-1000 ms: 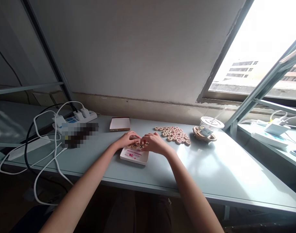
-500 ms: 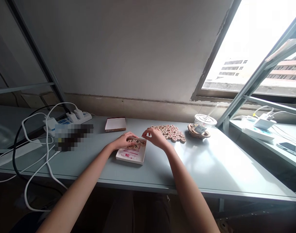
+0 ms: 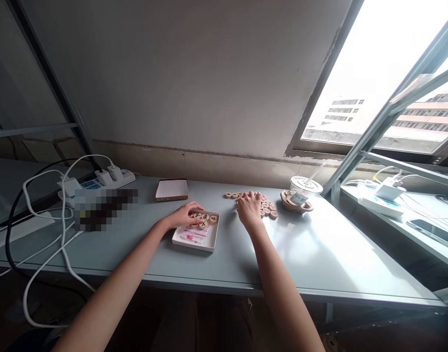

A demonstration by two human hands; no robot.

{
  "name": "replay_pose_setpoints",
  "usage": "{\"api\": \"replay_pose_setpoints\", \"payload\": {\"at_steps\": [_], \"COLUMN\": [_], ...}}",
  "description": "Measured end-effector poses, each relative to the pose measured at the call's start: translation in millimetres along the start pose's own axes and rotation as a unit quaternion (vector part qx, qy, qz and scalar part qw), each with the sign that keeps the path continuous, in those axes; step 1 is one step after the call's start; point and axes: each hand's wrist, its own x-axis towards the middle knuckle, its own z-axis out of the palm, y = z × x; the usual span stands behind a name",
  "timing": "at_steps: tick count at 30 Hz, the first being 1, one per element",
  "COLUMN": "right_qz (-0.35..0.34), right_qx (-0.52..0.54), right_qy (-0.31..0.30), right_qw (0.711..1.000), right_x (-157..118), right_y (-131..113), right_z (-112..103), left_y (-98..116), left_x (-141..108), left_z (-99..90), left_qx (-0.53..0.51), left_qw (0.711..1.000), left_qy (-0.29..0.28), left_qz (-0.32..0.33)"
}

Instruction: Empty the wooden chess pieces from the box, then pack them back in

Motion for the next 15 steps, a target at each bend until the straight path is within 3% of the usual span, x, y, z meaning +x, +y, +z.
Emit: {"api": "replay_pose_setpoints", "payload": {"at_steps": [6,10,15], "right_qz": [-0.043,-0.020,-0.042], "right_qx": [0.043,0.019,0.046], "right_qy": [-0.009,0.005,-0.028], "right_qw": [0.998,1.000,0.998], "right_x": [-2.3,-1.5,0.0], "right_y": [-1.9,0.6,8.4], "right_z": [-0.9,-1.4,0.5], "left_y": [1.1,1.4,1.0], "left_x": [0.3,-0.2,-1.0], "left_z": [-0.3,-0.5,-0.6], "left_qx": [-0.002,-0.011,-0.020], "left_qw": [1.000,1.000,1.000], "left_qy": [0.000,-0.002,-0.004], "left_qz": [-0.004,-0.008,-0.011]}}
